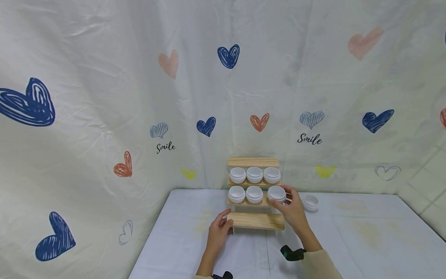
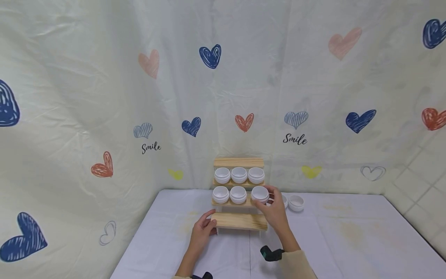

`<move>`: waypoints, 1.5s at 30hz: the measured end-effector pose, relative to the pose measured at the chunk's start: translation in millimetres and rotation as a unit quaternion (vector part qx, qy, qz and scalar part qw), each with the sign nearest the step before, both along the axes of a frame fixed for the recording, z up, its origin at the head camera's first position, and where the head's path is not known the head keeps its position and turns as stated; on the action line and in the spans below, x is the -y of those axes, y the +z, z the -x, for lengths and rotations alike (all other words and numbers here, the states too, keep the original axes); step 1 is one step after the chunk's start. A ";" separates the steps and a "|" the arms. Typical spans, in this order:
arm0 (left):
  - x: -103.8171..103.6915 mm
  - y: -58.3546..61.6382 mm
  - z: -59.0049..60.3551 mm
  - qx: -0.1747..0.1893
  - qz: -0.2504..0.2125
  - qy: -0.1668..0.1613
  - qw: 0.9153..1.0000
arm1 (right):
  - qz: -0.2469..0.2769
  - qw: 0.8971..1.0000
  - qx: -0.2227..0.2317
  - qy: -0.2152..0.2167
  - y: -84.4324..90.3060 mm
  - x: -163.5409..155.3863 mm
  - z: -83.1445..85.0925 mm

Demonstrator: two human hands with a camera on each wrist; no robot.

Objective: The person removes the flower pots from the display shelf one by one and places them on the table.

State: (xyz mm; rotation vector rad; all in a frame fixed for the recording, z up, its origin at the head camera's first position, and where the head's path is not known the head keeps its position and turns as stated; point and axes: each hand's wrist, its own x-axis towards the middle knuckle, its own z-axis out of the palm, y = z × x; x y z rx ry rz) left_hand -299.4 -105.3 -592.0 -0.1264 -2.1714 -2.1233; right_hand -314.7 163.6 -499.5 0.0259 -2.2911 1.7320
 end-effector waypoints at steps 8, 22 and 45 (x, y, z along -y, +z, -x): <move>0.5 -0.2 0.4 0.004 -0.001 0.000 1.000 | 0.012 1.000 -0.016 -0.001 1.9 -4.5 -2.8; 0.3 -3.5 2.9 0.002 -0.004 -0.003 1.000 | -0.008 1.000 -0.019 -0.004 0.8 -12.7 -6.1; -0.1 -2.6 2.1 0.012 0.004 0.005 1.000 | -0.043 0.999 -0.028 -0.013 -5.9 -37.4 -23.1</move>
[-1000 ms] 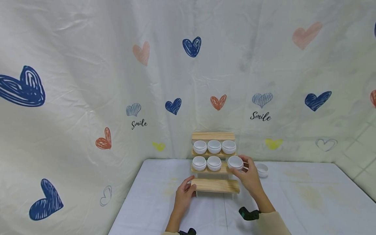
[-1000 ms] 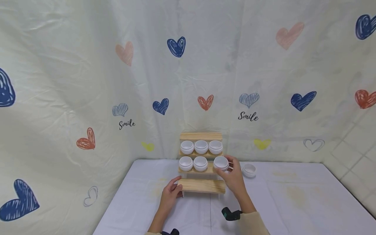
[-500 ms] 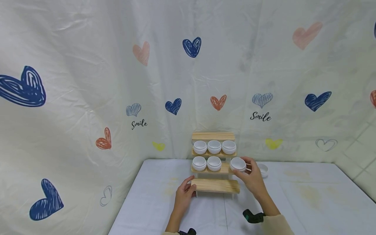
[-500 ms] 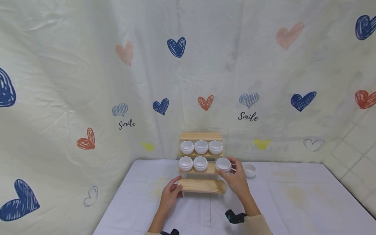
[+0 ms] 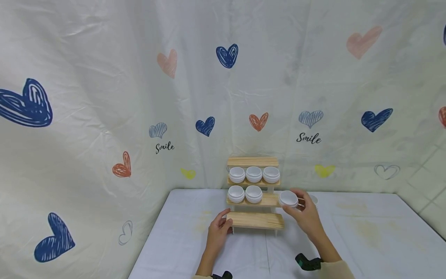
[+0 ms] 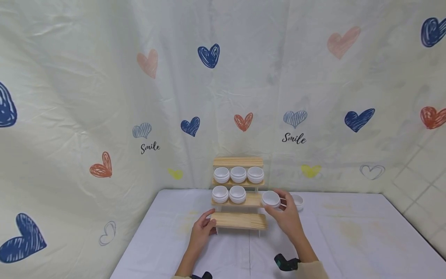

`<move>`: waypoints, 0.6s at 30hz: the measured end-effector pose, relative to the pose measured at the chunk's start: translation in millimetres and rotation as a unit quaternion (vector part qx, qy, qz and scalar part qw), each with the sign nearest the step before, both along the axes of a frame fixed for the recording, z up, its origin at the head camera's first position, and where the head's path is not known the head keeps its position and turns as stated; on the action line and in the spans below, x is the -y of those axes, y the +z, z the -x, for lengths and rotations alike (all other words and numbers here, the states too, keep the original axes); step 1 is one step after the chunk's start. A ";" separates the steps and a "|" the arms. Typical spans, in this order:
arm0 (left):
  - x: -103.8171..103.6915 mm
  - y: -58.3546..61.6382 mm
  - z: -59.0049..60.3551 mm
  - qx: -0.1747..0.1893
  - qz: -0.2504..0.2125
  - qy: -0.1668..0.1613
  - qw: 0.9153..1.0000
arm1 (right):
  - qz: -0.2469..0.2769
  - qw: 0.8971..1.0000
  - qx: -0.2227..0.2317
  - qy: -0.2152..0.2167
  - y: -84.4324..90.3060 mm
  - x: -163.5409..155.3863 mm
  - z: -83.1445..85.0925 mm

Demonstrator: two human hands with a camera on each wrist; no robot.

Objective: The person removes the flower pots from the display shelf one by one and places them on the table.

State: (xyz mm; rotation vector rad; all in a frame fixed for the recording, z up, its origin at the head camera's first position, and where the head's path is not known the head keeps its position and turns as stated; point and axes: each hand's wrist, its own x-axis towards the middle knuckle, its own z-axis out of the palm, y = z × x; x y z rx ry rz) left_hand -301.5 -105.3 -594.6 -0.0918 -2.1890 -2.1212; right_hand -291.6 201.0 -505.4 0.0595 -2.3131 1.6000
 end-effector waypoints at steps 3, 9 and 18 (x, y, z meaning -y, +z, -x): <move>0.1 0.9 -1.0 -0.002 0.004 0.001 1.000 | 0.003 1.000 0.004 -0.002 -0.2 -2.7 -3.3; 0.3 -0.1 -1.1 -0.007 0.012 -0.001 1.000 | -0.002 1.000 0.020 -0.004 -4.1 -8.3 -8.5; 0.9 -0.1 -0.4 -0.007 0.003 -0.009 1.000 | 0.007 0.999 0.034 -0.010 -10.8 -13.1 -8.7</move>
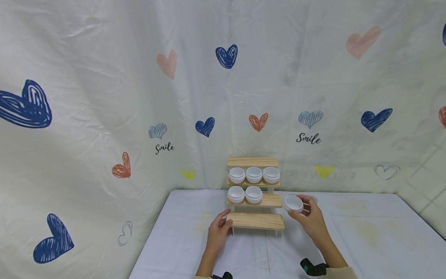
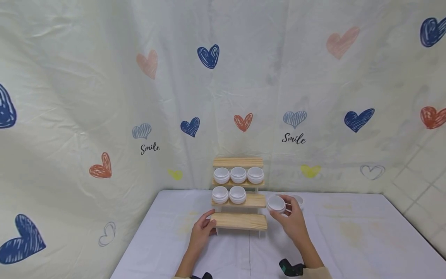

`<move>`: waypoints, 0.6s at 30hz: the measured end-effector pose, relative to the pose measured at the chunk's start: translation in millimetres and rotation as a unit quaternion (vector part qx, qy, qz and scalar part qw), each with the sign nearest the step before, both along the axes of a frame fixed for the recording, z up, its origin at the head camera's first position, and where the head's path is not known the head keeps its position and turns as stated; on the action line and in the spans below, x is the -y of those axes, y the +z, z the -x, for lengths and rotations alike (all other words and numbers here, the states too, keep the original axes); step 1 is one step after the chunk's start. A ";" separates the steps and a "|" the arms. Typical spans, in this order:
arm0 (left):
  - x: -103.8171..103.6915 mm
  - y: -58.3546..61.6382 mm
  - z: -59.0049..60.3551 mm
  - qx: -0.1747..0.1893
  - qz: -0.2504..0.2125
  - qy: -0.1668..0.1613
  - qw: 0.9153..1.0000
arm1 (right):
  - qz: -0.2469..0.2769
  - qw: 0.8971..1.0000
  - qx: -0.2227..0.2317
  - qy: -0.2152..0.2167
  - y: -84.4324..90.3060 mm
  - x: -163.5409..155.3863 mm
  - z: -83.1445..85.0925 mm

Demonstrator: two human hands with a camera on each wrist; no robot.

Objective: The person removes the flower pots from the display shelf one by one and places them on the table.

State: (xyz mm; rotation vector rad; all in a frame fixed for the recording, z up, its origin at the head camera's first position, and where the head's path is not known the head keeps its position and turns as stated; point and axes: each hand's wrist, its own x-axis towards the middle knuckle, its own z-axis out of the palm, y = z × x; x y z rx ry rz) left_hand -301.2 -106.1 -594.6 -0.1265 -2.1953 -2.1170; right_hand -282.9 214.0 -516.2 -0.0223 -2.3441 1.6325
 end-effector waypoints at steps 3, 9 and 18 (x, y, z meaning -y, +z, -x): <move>-0.1 -0.7 -0.5 0.002 -0.001 0.001 1.000 | 0.007 1.000 -0.005 0.000 -2.1 -0.7 -1.3; -0.8 -2.1 0.4 0.006 -0.011 0.002 1.000 | 0.013 1.000 -0.006 -0.001 -7.0 -2.9 -3.5; -0.2 0.6 0.6 0.000 -0.011 0.001 1.000 | 0.016 1.000 0.002 -0.007 -13.8 -4.5 -0.7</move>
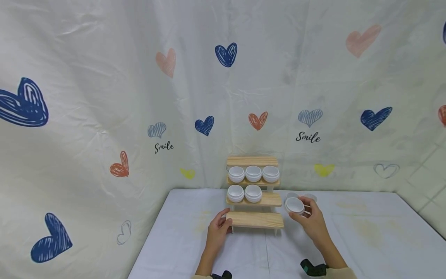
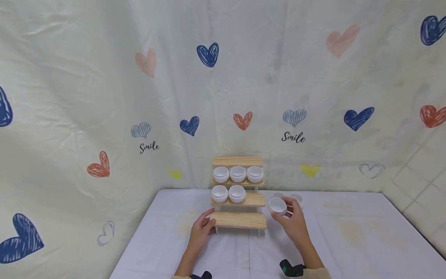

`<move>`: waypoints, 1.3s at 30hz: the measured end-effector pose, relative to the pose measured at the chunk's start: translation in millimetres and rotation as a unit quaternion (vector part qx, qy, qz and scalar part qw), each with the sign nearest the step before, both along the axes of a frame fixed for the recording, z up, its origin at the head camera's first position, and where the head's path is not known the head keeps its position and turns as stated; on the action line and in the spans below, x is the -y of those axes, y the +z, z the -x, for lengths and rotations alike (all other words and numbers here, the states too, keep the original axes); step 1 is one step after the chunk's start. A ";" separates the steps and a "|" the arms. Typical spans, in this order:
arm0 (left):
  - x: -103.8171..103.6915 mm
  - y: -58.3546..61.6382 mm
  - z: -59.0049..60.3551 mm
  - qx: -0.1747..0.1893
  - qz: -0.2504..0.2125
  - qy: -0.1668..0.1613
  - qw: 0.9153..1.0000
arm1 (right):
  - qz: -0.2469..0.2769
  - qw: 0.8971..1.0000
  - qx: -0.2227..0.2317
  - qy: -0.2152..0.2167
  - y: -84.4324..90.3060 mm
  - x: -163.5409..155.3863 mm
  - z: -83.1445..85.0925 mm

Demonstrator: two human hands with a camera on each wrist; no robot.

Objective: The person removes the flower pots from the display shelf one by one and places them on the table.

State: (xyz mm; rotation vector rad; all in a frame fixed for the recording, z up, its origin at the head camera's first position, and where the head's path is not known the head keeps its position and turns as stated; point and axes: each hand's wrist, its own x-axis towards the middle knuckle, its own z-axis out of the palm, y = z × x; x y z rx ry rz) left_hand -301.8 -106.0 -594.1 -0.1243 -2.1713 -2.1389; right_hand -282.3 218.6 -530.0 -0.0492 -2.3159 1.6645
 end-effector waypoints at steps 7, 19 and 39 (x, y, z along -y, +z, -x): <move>-0.6 0.7 -0.4 -0.005 0.005 0.001 1.000 | -0.013 1.000 0.020 -0.009 -7.0 -4.3 2.7; -0.6 -0.8 1.5 -0.013 0.001 -0.002 1.000 | -0.018 0.998 0.054 -0.019 -12.7 -8.4 6.7; -0.4 -2.6 3.8 -0.005 -0.006 -0.002 1.000 | -0.036 0.994 0.101 -0.001 -35.6 -21.3 14.1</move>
